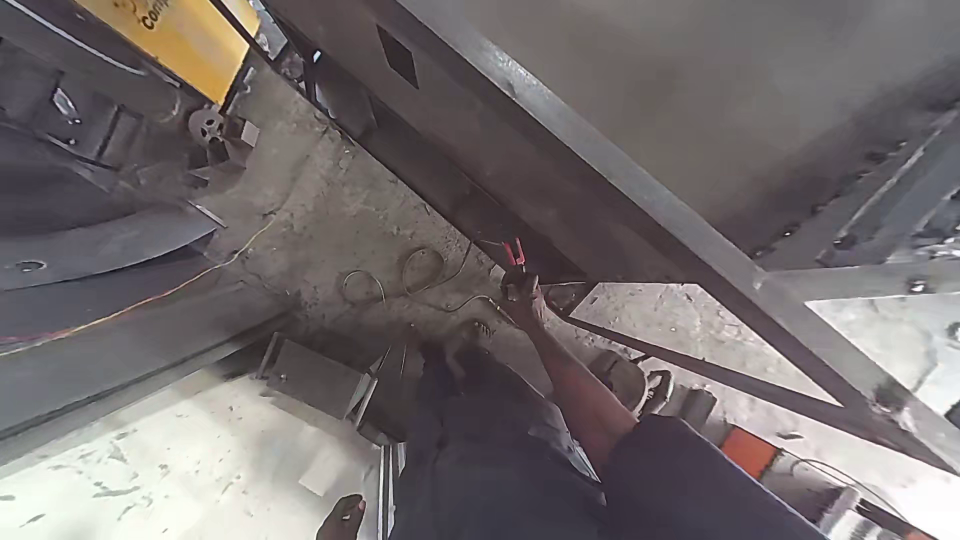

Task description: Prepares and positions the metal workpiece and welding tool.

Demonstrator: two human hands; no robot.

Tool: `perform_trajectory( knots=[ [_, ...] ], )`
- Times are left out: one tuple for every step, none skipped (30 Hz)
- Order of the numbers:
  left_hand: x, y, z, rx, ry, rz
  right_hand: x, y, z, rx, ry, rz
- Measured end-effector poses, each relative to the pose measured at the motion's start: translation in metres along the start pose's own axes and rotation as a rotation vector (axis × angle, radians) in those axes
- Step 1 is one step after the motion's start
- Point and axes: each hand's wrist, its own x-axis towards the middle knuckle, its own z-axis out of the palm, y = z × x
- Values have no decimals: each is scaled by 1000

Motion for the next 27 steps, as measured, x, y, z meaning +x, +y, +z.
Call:
perform_trajectory(
  knots=[
    [-2,-4,1,-17,8,-3,-2,4,3,-13,-3,10],
    [0,-5,3,-30,9,-2,-1,5,3,-30,-16,23],
    [3,-10,7,-31,3,1,-3,7,1,-33,-21,31],
    [7,-15,11,-20,-9,4,-6,9,-2,-18,-5,34],
    [11,-18,15,-10,-19,10,-9,8,-4,-1,20,27],
    [13,-18,19,-8,-20,12,-12,6,-6,22,35,14],
    [9,-18,21,-7,-25,-1,-18,6,-5,36,41,16],
    [8,-14,20,-13,-31,-13,-22,6,-6,4,27,38],
    [8,-9,19,-17,-40,-19,-22,7,-7,-53,-2,57],
    [9,-3,18,-20,-53,-24,-24,9,-11,-95,-29,75],
    [9,2,17,-19,-63,-22,-28,12,-17,-128,-54,88],
    [11,5,17,-21,-62,-11,-32,13,-24,-137,-80,97],
    [14,7,17,-28,-58,-1,-33,18,-29,-142,-96,96],
    [14,7,17,-32,-53,11,-35,29,-29,-145,-96,81],
    [18,8,16,-38,-44,31,-33,39,-27,-149,-92,66],
    [21,8,18,-41,-42,48,-34,51,-25,-152,-90,58],
    [23,9,20,-44,-39,65,-36,61,-24,-165,-97,63],
    [25,13,21,-45,-39,74,-39,69,-24,-176,-104,61],
    [25,16,22,-46,-45,67,-43,80,-22,-162,-113,47],
    [24,19,23,-48,-49,55,-46,92,-17,-141,-123,15],
    [24,22,23,-52,-55,45,-47,106,-11,-115,-139,-19],
    [24,22,25,-55,-61,40,-50,118,-8,-112,-186,-27],
    [25,20,28,-61,-66,40,-55,128,-6,-104,-222,-18],
    [25,20,30,-68,-71,34,-62,137,-6,-110,-232,-7],
    [23,23,31,-75,-78,27,-67,144,-6,-128,-223,-2],
    [22,24,33,-84,-77,22,-71,149,-6,-134,-203,-20],
    [20,22,36,-89,-72,20,-75,152,-5,-106,-189,-44]
  ],
)
